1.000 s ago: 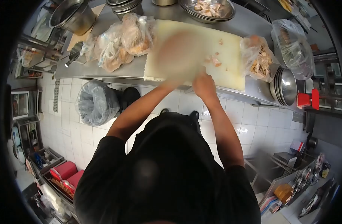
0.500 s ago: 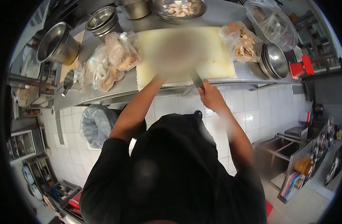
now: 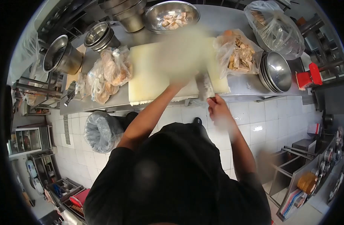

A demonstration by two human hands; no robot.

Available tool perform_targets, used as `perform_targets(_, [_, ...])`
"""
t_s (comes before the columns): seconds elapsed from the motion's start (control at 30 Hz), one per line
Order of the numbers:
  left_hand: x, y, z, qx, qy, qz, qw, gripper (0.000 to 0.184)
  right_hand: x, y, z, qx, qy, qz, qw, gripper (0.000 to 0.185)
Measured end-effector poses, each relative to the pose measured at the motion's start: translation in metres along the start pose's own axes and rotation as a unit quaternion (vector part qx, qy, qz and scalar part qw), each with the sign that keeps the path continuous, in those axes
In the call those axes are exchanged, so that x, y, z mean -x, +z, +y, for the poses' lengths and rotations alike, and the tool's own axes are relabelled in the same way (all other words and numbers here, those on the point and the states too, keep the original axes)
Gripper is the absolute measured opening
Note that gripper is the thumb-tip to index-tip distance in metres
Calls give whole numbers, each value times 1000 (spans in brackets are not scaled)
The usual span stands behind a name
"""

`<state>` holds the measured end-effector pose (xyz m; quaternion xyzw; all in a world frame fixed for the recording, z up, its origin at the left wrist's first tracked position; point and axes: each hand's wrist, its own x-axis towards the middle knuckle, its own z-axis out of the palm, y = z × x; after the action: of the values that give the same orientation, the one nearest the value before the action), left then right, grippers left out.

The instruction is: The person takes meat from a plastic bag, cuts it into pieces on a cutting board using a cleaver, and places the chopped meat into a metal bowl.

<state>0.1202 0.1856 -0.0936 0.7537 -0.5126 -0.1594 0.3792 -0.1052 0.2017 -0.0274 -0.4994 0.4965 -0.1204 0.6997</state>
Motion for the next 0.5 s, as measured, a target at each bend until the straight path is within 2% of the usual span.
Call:
perform_targets(0.03, [-9,9,-3,19,37,5,999,57,-5,2,-3,0,8,-17,1000,16])
perform_targets(0.17, [-22,34,-6,33,-56,142,988,45,-18,2,-29,23,14,-78,997,16])
perform_targets(0.27, [-39,21,-5,93,-70,161,980,46,-38,-5,-41,83,-57,-96,990,18])
perform_targets(0.3, [-49,17,-4,89,-48,192,976,47,-37,-3,-60,93,-63,-96,989,18])
perform_targets(0.37, [-84,3,-5,78,-1,254,964,50,-53,0,-94,108,-87,-125,982,15])
perform_targets(0.43, [-128,-48,33,-13,8,244,970,49,-69,4,-136,111,-117,-134,978,15])
perform_targets(0.5, [-184,-80,22,92,18,279,956,49,-78,18,-182,117,-165,-112,973,14])
